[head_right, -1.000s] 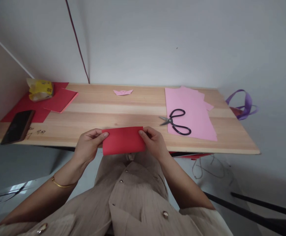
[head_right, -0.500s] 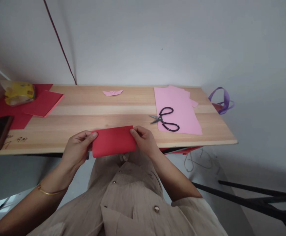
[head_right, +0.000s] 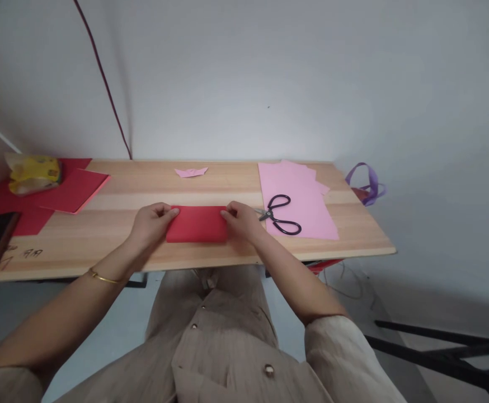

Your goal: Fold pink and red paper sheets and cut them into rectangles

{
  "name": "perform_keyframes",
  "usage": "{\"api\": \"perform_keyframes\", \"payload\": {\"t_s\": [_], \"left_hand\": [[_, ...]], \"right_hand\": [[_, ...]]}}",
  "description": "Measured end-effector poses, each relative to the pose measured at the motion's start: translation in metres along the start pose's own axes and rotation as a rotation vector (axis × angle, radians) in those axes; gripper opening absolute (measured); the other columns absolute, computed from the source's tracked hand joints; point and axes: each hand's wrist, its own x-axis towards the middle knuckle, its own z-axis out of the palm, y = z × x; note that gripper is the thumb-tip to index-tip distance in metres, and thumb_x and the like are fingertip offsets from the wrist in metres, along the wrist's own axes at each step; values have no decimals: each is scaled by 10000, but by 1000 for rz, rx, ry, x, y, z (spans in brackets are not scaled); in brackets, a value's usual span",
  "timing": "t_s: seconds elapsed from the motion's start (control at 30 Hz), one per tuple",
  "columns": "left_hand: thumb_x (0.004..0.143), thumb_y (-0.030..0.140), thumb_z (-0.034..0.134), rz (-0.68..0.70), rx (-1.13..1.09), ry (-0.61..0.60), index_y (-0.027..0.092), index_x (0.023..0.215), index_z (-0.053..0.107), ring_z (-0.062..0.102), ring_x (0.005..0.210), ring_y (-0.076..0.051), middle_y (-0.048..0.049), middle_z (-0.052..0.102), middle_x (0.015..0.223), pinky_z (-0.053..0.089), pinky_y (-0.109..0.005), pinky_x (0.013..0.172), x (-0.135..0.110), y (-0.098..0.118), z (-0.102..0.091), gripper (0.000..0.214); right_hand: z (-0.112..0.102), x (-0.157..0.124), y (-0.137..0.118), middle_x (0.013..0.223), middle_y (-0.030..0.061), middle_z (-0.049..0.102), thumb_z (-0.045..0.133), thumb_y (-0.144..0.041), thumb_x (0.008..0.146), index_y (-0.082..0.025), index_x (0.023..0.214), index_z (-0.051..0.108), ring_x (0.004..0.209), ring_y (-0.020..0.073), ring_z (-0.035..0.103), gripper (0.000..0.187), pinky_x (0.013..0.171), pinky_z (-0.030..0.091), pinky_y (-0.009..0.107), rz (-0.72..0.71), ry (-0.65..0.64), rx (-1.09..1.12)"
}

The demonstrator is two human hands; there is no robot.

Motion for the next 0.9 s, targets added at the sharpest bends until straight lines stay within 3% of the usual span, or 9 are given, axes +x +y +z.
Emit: {"api": "perform_keyframes", "payload": {"t_s": [0.13,0.3,0.43,0.53,0.6,0.67,0.77,0.83,0.9], "left_hand": [[807,362,567,35,317,-30,193,632,565,500,594,-150,7,559,602,308,-269,571,10,0,2,244],[859,341,542,82,607,-94,201,659,574,566,730,-206,-49,637,731,356,-303,647,24,1,6,246],[872,331,568,158,797,-75,188,755,607,570,831,-252,-90,633,820,416,-346,742,28,-1,9,189],[856,328,616,196,831,-12,158,938,619,555,889,-277,-117,624,914,441,-381,793,28,-4,9,189],[850,292,626,291,836,3,143,1041,614,537,941,-289,-135,611,986,439,-396,821,30,-5,9,243],[880,225,571,472,857,-70,154,1116,621,517,975,-287,-138,599,1032,425,-393,841,34,-5,10,252],[941,175,435,757,884,-355,207,1194,634,509,940,-256,-112,600,1014,406,-365,831,43,-4,11,323],[969,208,389,831,873,-515,222,1217,640,513,931,-241,-102,601,1006,399,-347,827,49,-3,10,354],[981,252,369,821,846,-579,230,1228,645,515,958,-235,-97,598,1027,394,-335,846,53,-3,9,371]], "right_hand": [[5,14,2,795,47,631,506,-306,893,-194,756,559,744,176,523,185,662,352,279,-43,-47,-325],[11,25,-4,906,104,664,526,-294,912,-186,842,598,862,239,550,147,713,357,323,-22,-62,-438],[16,27,-7,988,135,664,502,-287,933,-175,960,599,949,277,553,151,757,368,355,-2,-69,-498],[19,26,-3,1075,132,644,506,-303,933,-169,1156,558,960,265,558,265,768,373,355,5,-21,-478],[20,26,0,1186,137,601,520,-284,921,-184,1296,501,1012,268,542,389,793,363,365,-47,43,-477],[19,27,0,1279,126,554,493,-227,924,-243,1369,479,1076,275,506,446,826,335,381,-173,53,-509],[15,30,0,1273,99,567,411,-173,951,-312,1379,511,1078,266,474,461,846,290,392,-415,-88,-551],[12,34,0,1226,105,590,388,-193,966,-304,1373,537,1044,260,475,447,847,271,394,-515,-188,-558],[10,38,3,1214,115,597,386,-220,973,-284,1363,559,1028,259,478,431,848,257,395,-552,-248,-561]]}}
